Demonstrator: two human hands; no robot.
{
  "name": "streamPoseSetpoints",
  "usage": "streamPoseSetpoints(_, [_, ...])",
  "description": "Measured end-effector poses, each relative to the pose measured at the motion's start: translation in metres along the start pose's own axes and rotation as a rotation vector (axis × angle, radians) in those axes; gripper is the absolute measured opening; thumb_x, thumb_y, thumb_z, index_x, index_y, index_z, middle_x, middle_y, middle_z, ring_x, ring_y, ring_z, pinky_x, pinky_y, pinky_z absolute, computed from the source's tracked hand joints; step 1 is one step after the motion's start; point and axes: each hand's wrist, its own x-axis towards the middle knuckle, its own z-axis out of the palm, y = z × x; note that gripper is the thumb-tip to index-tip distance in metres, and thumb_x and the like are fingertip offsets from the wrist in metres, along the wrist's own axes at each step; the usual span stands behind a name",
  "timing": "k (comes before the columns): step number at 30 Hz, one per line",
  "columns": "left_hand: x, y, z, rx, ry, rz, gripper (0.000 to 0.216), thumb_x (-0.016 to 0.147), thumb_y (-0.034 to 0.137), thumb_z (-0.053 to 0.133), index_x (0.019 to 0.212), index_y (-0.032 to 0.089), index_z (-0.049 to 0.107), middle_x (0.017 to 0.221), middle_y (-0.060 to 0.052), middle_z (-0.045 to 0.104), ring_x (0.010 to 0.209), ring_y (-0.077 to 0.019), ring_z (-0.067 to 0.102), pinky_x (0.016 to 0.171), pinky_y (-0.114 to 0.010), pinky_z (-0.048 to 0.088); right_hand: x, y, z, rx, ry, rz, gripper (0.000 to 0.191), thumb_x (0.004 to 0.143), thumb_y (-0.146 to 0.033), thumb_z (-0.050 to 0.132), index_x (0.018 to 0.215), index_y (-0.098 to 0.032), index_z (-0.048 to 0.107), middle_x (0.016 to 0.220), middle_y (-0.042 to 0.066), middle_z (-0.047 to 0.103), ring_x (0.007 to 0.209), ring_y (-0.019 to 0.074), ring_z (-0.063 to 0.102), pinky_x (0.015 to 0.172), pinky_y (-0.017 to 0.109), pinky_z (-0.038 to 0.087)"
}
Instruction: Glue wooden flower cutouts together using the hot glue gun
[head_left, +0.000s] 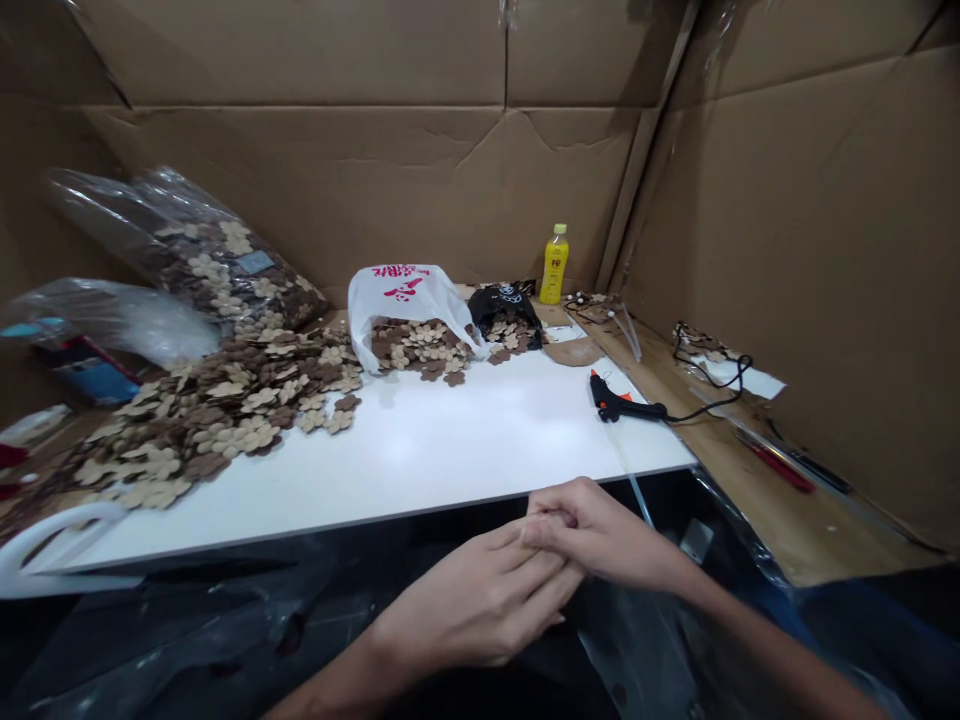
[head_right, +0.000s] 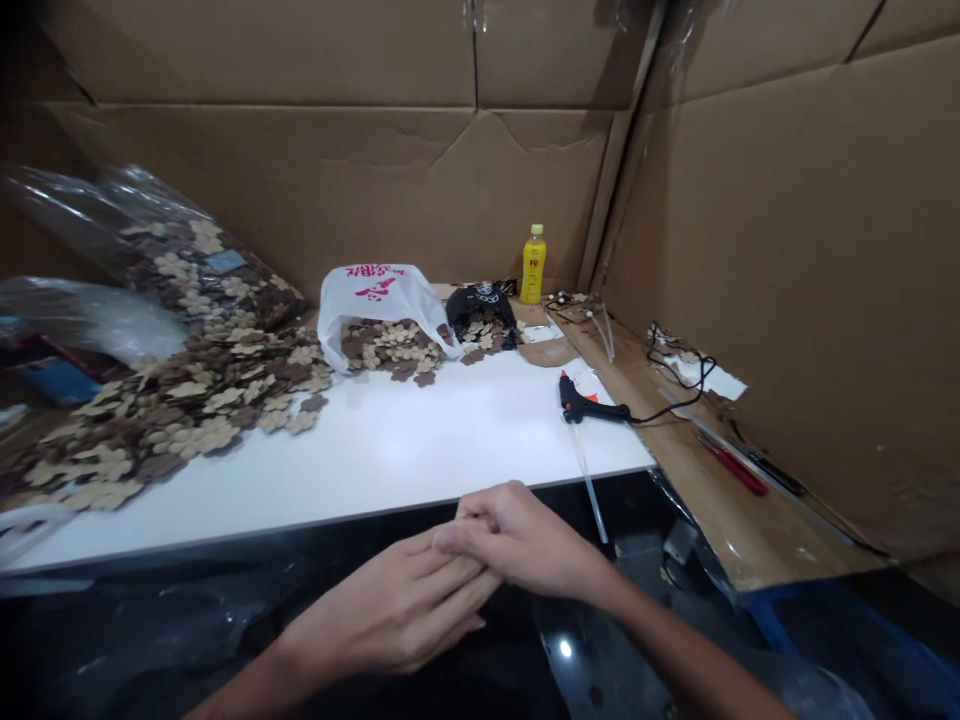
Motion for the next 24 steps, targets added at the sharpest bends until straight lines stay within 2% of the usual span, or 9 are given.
streamPoseSetpoints(3, [-0.010, -0.002, -0.015, -0.045, -0.056, -0.003, 0.038, 0.085, 0.014, 0.044, 0.122, 0.009, 0.047, 0.118, -0.011, 0.059, 0.112, -0.0198, 0.050, 0.103, -0.034, 0.031, -0.009, 0.009, -0.015, -0.106, 0.010, -0.033, 0.039, 0.080, -0.043, 0.051, 0.054, -0.015, 0.044, 0.049, -0.006, 0.036, 0.047, 0.0057, 0.030, 0.043, 0.019, 0.023])
streamPoseSetpoints(7, [-0.023, -0.009, -0.018, -0.288, -0.033, -0.234, 0.049, 0.085, 0.018, 0.045, 0.133, 0.015, 0.036, 0.132, -0.011, 0.046, 0.126, -0.0245, 0.034, 0.108, -0.042, 0.019, -0.030, 0.033, -0.037, 0.167, 0.308, -0.104, 0.043, 0.086, -0.046, 0.039, 0.053, -0.019, 0.031, 0.046, -0.008, 0.021, 0.040, 0.0059, 0.020, 0.037, 0.020, 0.019])
streamPoseSetpoints(10, [-0.013, -0.002, 0.007, -0.746, 0.147, -0.432, 0.060, 0.081, 0.036, 0.051, 0.136, 0.021, 0.031, 0.138, -0.010, 0.037, 0.129, -0.0278, 0.028, 0.108, -0.045, 0.015, -0.034, 0.043, -0.027, 0.323, 0.520, -0.296, 0.042, 0.086, -0.044, 0.039, 0.053, -0.020, 0.029, 0.046, -0.008, 0.020, 0.038, 0.0065, 0.021, 0.037, 0.021, 0.022])
streamPoseSetpoints(12, [0.004, 0.009, 0.027, -1.186, 0.327, -0.665, 0.062, 0.085, 0.044, 0.040, 0.139, 0.022, 0.021, 0.142, -0.010, 0.029, 0.130, -0.0264, 0.026, 0.107, -0.043, 0.020, -0.026, 0.044, -0.006, 0.236, 0.680, -0.390, 0.032, 0.086, -0.039, 0.041, 0.061, -0.020, 0.041, 0.051, -0.004, 0.035, 0.044, 0.0093, 0.038, 0.043, 0.023, 0.033])
streamPoseSetpoints(14, [0.024, 0.018, 0.041, -1.697, 0.492, -0.789, 0.059, 0.088, 0.051, 0.019, 0.139, 0.022, 0.023, 0.142, -0.009, 0.031, 0.129, -0.0247, 0.029, 0.106, -0.044, 0.023, -0.014, 0.043, 0.021, -0.012, 0.797, -0.411, 0.027, 0.087, -0.042, 0.038, 0.087, -0.020, 0.054, 0.078, 0.005, 0.056, 0.074, 0.0177, 0.057, 0.062, 0.032, 0.046])
streamPoseSetpoints(15, [0.033, 0.021, 0.044, -1.889, 0.573, -0.846, 0.062, 0.087, 0.054, 0.015, 0.137, 0.020, 0.029, 0.140, -0.010, 0.034, 0.129, -0.0247, 0.030, 0.106, -0.043, 0.022, -0.008, 0.043, 0.034, -0.168, 0.813, -0.404, 0.038, 0.087, -0.047, 0.034, 0.106, -0.019, 0.052, 0.101, 0.011, 0.057, 0.095, 0.0235, 0.055, 0.076, 0.039, 0.046])
streamPoseSetpoints(17, [0.048, 0.020, 0.046, -2.117, 0.740, -0.944, 0.062, 0.087, 0.054, 0.018, 0.131, 0.016, 0.041, 0.138, -0.010, 0.038, 0.130, -0.0225, 0.027, 0.109, -0.038, 0.016, 0.000, 0.041, 0.054, -0.434, 0.794, -0.384, 0.064, 0.086, -0.056, 0.019, 0.131, -0.015, 0.035, 0.135, 0.015, 0.036, 0.125, 0.0320, 0.033, 0.098, 0.052, 0.030])
streamPoseSetpoints(20, [0.057, 0.006, 0.040, -2.313, 0.895, -0.988, 0.057, 0.087, 0.051, 0.024, 0.123, 0.014, 0.050, 0.135, -0.011, 0.043, 0.129, -0.0217, 0.030, 0.109, -0.035, 0.016, 0.001, 0.039, 0.071, -0.603, 0.732, -0.354, 0.075, 0.084, -0.059, 0.009, 0.141, -0.010, 0.015, 0.145, 0.014, 0.018, 0.132, 0.0334, 0.015, 0.106, 0.054, 0.017])
streamPoseSetpoints(24, [0.058, -0.012, 0.034, -2.383, 1.029, -0.949, 0.052, 0.088, 0.047, 0.027, 0.126, 0.018, 0.046, 0.136, -0.010, 0.041, 0.126, -0.0227, 0.035, 0.107, -0.037, 0.021, -0.005, 0.035, 0.075, -0.707, 0.678, -0.347, 0.071, 0.086, -0.049, 0.034, 0.141, -0.010, 0.011, 0.146, 0.012, 0.017, 0.132, 0.0316, 0.016, 0.107, 0.050, 0.022])
